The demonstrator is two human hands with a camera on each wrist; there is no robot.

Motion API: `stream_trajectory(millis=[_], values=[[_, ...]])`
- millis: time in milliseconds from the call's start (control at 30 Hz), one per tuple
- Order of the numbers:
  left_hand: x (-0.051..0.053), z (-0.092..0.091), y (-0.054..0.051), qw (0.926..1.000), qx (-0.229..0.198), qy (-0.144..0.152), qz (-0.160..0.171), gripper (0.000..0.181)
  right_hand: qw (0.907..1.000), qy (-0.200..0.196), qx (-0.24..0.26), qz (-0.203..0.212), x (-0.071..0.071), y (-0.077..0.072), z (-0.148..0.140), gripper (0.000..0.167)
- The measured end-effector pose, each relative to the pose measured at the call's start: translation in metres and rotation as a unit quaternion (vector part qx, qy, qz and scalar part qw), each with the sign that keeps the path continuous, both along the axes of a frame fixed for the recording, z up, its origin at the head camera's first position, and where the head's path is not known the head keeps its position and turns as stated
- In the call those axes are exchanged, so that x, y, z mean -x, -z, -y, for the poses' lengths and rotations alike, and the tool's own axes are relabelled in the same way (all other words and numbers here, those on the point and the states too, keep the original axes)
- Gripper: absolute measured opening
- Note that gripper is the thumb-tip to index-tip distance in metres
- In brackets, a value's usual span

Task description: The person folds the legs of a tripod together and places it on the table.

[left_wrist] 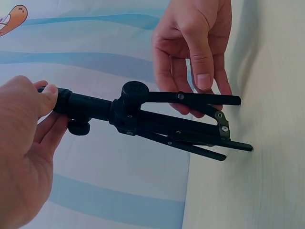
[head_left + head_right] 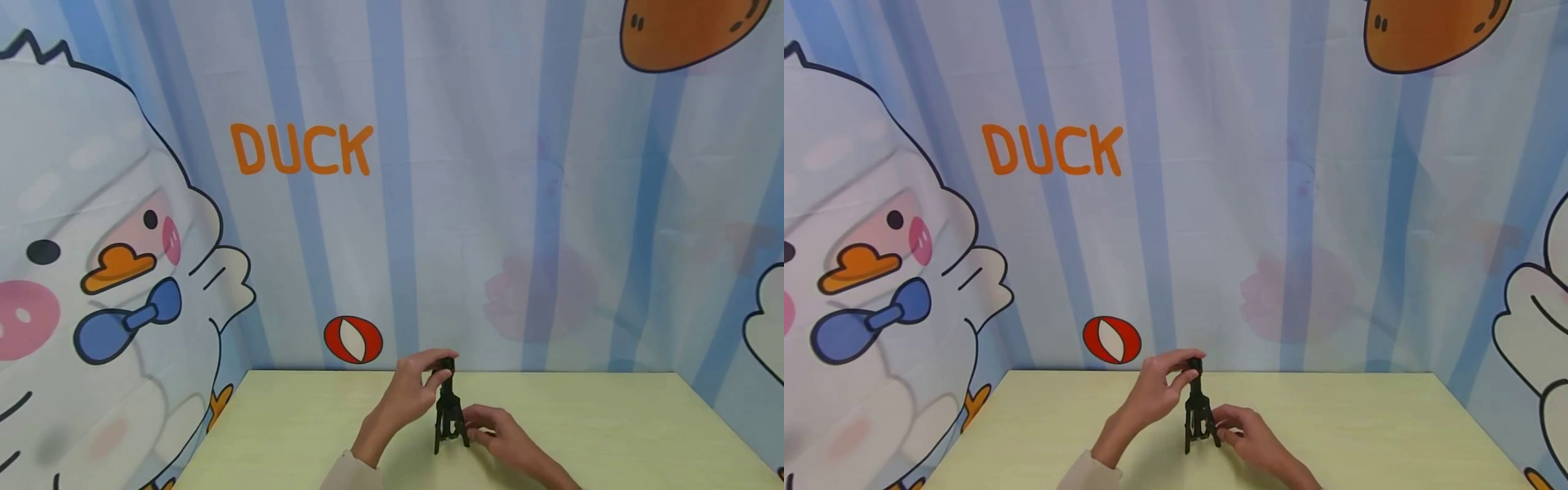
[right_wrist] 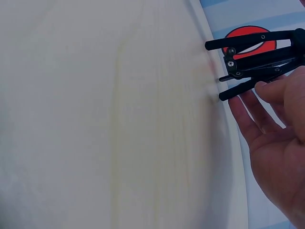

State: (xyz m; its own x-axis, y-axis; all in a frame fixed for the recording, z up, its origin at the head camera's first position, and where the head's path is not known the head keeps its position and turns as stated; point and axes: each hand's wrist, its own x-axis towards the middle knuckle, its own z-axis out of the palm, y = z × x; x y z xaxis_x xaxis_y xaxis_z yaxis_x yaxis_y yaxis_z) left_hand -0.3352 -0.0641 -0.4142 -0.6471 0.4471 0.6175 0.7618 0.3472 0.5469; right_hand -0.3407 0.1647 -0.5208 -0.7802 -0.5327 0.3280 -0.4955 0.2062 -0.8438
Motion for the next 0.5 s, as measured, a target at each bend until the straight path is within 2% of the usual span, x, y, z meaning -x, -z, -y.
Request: stream_trajectory(millis=[267, 367, 500], values=[[-0.0009, 0.0015, 0.0, 0.9999, 0.007, 0.014, 0.005, 0.04, 0.9997, -0.02, 0.002, -0.012, -0.0024, 0.0027, 0.0032, 0.022], [-0.001, 0.002, 0.0008, 0.9999, 0.009, 0.014, -0.003, 0.041, 0.9998, -0.018, -0.002, 0.002, -0.003, 0.0026, 0.0046, 0.024], [-0.002, 0.0026, 0.001, 0.9994, 0.014, 0.007, -0.03, 0.041, 0.9998, -0.015, -0.008, 0.01, -0.0031, 0.0023, 0.0055, 0.026]])
